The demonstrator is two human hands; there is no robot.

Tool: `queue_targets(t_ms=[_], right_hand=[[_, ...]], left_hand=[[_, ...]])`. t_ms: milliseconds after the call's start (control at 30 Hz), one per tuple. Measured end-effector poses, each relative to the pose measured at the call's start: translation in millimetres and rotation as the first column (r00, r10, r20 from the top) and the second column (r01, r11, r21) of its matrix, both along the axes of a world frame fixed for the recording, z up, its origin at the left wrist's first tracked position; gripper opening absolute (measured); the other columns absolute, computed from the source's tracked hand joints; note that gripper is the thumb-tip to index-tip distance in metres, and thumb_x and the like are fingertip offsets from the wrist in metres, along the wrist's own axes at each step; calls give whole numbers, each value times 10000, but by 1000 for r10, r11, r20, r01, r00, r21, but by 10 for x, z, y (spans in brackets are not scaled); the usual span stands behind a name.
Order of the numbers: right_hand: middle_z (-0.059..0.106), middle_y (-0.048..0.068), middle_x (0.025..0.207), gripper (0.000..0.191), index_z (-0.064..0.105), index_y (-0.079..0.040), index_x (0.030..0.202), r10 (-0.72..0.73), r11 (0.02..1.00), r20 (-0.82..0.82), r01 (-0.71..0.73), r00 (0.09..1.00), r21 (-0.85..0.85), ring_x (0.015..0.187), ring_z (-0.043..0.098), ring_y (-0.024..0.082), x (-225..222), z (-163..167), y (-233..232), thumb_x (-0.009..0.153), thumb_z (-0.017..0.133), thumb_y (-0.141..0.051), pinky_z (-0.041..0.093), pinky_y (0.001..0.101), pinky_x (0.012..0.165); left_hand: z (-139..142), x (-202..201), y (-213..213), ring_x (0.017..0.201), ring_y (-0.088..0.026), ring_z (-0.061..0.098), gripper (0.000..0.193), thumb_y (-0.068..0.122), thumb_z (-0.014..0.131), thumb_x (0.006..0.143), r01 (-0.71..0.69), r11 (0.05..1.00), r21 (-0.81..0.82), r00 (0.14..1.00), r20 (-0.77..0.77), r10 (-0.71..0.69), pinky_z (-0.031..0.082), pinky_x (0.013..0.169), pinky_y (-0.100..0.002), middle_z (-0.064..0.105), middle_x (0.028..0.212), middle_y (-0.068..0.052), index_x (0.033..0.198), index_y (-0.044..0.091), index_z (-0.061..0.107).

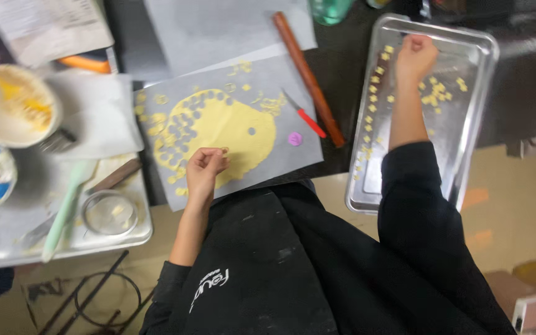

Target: The person works at a bakery table with a sheet of rolled yellow dough covered in small cut-out shapes. They peel the cut flower and star shapes off the surrounding dough by hand and place them one at a time onto a metal baking tray, repeating this across the sheet.

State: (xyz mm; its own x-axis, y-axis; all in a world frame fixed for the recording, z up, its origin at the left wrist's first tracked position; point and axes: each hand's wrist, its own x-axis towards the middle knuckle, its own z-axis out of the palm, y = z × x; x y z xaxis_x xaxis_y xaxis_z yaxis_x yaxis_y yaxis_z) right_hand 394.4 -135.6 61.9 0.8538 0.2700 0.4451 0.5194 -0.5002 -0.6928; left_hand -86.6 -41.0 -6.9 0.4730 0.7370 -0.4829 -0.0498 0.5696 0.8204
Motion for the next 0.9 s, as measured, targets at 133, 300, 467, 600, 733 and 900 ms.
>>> queue_targets(t_ms=[133,300,467,600,733,900], right_hand=[[702,51,820,75,707,-27,934,377,925,-21,-375,926,58,746,647,139,-805,28,522,988,736,-70,524,289,696],[716,73,950,113,734,-59,1020,825,469,-357,-883,437,2,866,712,232,-2458,-131,1387,911,720,-84,557,341,786],[620,64,1033,214,733,-111,1053,942,207,-212,-950,258,-234,1034,589,287,-3401,-208,2096,845,777,-135,500,413,892],[593,57,1021,295,729,-91,1033,951,200,-164,-928,261,-315,1019,567,280,-3710,-230,2299,758,814,-154,475,419,873],[603,63,996,229,729,-93,969,943,230,-155,-915,293,-331,987,567,284,-3782,-263,2358,751,797,-113,483,404,882],[639,69,925,96,682,-74,821,908,216,-294,-935,298,-280,951,599,276,-3705,-273,2329,786,772,-74,507,382,858]], left_hand=[[-113,-213,-35,803,-146,710,140,113,719,949,-78,995,58,995,-50,81,603,757,-284,727,914,-105,990,-7,659],[-198,-451,-100,786,-114,676,268,80,737,912,-167,983,72,986,-15,168,582,741,-268,722,898,-69,1153,-28,692],[-291,-637,-221,766,-123,680,222,93,694,973,-242,970,6,970,-4,243,573,704,-262,725,884,-77,1124,-68,717],[-316,-794,-295,776,-131,694,222,83,692,961,-268,963,-40,963,-30,267,581,708,-257,734,914,-76,1122,-70,702],[-316,-899,-291,807,-124,698,267,63,689,950,-277,960,-49,961,-12,276,578,742,-249,733,946,-84,1189,-53,669],[-303,-900,-183,839,-121,703,272,61,688,950,-255,966,-37,967,-3,256,576,751,-246,734,955,-91,1192,-59,661]])
